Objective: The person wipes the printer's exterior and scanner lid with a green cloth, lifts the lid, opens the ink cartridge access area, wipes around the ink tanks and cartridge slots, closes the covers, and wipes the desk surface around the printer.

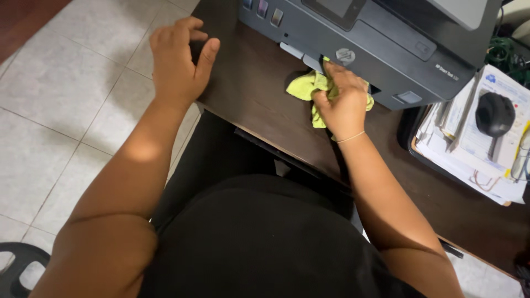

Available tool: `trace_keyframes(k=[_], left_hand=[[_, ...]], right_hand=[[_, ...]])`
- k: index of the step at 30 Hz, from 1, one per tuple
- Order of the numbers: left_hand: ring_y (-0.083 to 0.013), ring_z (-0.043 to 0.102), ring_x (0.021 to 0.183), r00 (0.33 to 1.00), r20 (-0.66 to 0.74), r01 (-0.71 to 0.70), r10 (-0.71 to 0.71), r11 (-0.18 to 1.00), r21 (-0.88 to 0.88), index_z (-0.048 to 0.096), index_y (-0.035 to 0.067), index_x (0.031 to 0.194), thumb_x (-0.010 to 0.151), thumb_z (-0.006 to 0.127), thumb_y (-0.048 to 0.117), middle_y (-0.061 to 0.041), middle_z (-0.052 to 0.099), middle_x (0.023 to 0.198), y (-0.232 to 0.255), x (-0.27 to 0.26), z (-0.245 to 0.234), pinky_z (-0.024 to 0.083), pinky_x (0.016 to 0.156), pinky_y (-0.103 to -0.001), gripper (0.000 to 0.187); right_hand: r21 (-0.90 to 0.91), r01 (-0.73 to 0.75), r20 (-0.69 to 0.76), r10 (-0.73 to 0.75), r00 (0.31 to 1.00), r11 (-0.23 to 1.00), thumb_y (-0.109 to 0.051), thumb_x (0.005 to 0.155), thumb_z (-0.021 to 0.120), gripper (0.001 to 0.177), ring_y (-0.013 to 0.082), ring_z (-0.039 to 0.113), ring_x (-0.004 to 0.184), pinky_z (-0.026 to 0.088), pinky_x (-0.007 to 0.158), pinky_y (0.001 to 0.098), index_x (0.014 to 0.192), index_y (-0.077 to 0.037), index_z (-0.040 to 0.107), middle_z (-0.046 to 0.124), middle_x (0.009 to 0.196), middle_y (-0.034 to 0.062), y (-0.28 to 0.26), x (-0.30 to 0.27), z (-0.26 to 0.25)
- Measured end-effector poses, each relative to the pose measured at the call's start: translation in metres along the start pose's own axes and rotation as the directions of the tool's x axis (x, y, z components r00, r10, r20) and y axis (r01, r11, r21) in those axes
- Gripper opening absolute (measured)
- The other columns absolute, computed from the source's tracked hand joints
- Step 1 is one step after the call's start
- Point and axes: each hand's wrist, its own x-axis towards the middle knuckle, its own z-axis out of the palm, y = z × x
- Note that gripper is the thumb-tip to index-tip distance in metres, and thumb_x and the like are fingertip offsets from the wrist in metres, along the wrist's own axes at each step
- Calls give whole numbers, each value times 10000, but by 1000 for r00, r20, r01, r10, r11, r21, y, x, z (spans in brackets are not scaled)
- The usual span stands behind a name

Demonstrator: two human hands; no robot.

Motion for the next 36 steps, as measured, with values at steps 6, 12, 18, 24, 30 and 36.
trace_keyframes(k=[6,12,18,24,30,36], left_hand=[[-276,597,1078,1000,9,-5,6,1000,-3,609,24,1287,1164,580,503,-49,731,1051,3,2,-2,369,1114,-481,495],[-296,615,1048,999,-50,1,-3,999,-49,632,41,1210,1121,656,354,-65,729,1026,2,5,-3,398,1042,-452,327],[-286,626,983,997,-75,16,-23,996,-87,665,58,1125,1071,673,265,-71,710,977,5,6,-5,421,983,-438,215],[-286,629,917,999,-26,24,-25,998,-61,695,71,1041,1028,694,228,-71,708,943,7,11,-4,426,931,-443,157],[-294,624,972,999,-32,-20,20,1000,-23,699,73,1048,1025,707,196,-78,697,977,12,7,-5,430,987,-449,125],[-300,620,1006,1000,-10,1,-1,1000,-4,697,75,1033,1034,701,182,-80,685,992,9,5,-3,433,1021,-447,107]], right_hand=[[119,103,-3,-103,995,988,-94,789,707,543,322,661,1185,463,1083,418,1319,18,673,697,1326,167,-17,27,35],[118,-17,-69,25,997,993,-78,764,722,498,334,637,1105,451,1025,429,1261,-56,741,734,1227,145,-51,53,74],[558,79,-75,-45,996,826,22,820,643,283,266,701,1066,493,998,363,1058,-73,763,776,1143,102,-57,45,34],[182,250,-566,-107,818,951,28,835,593,223,274,665,1116,520,1070,392,1017,-3,720,748,1157,98,-42,26,-54],[-254,37,-406,-141,903,966,-187,902,751,488,372,470,1286,385,1123,519,1290,56,580,523,1315,210,7,24,-100],[-198,-108,-371,28,928,974,-201,816,737,426,361,573,1198,424,1046,479,1211,-44,707,624,1300,166,5,40,-53]])
